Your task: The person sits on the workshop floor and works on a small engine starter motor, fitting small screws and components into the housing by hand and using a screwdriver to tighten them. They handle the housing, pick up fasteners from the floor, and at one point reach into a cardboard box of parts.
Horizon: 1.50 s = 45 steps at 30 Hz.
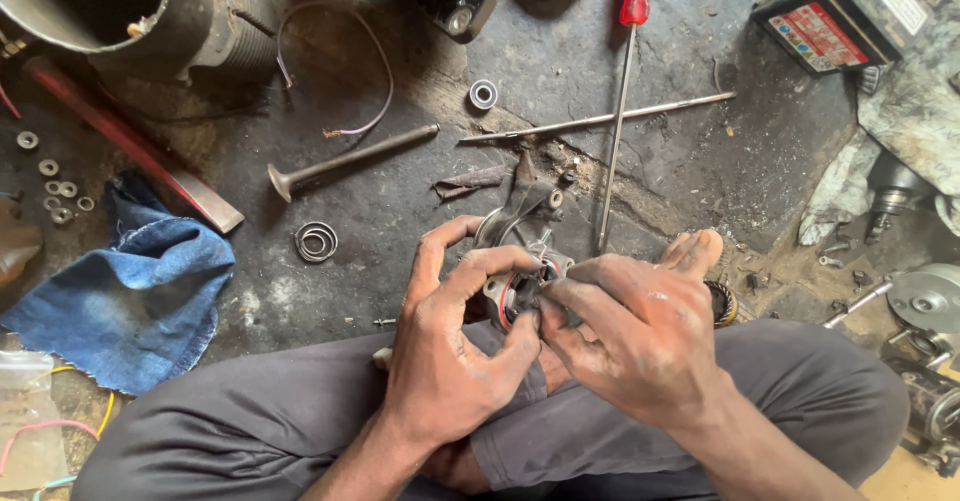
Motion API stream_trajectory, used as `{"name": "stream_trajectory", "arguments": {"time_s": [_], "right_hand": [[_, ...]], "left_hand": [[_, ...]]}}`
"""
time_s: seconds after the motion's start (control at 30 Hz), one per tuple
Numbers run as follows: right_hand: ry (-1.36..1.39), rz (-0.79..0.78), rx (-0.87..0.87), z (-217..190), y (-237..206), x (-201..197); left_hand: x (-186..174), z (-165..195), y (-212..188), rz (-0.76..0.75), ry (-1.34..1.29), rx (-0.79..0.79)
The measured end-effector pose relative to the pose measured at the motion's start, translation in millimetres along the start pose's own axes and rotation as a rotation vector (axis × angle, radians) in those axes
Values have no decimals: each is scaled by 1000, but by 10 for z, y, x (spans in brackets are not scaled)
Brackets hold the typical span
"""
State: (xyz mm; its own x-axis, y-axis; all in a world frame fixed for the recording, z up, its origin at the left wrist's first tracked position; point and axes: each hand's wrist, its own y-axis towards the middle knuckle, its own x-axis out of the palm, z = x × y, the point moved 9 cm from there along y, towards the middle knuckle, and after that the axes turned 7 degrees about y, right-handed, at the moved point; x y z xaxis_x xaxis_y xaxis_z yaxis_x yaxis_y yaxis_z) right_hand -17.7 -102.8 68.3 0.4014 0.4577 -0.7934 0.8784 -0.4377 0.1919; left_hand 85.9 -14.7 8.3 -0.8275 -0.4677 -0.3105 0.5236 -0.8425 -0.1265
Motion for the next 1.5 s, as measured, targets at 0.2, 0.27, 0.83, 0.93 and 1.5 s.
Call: {"name": "stream_trajectory", "arguments": {"time_s": [0.2, 0.27, 0.83, 0.93, 1.5], "right_hand": [[12, 32, -53, -38, -35, -17], [8, 27, -52, -30, -38, -12], [47, 153, 136, 134, -83, -28], [45, 157, 137, 139, -96, -24], [79, 120, 149, 146, -78, 24]], "left_hand": [[-21, 55, -13, 7, -29, 45], [-21, 57, -17, 8, -29, 49], [-6, -25, -28, -23, -112, -12], [-9, -35, -33, -22, -123, -17], [13, -66, -28, -15, -119, -28]]}}
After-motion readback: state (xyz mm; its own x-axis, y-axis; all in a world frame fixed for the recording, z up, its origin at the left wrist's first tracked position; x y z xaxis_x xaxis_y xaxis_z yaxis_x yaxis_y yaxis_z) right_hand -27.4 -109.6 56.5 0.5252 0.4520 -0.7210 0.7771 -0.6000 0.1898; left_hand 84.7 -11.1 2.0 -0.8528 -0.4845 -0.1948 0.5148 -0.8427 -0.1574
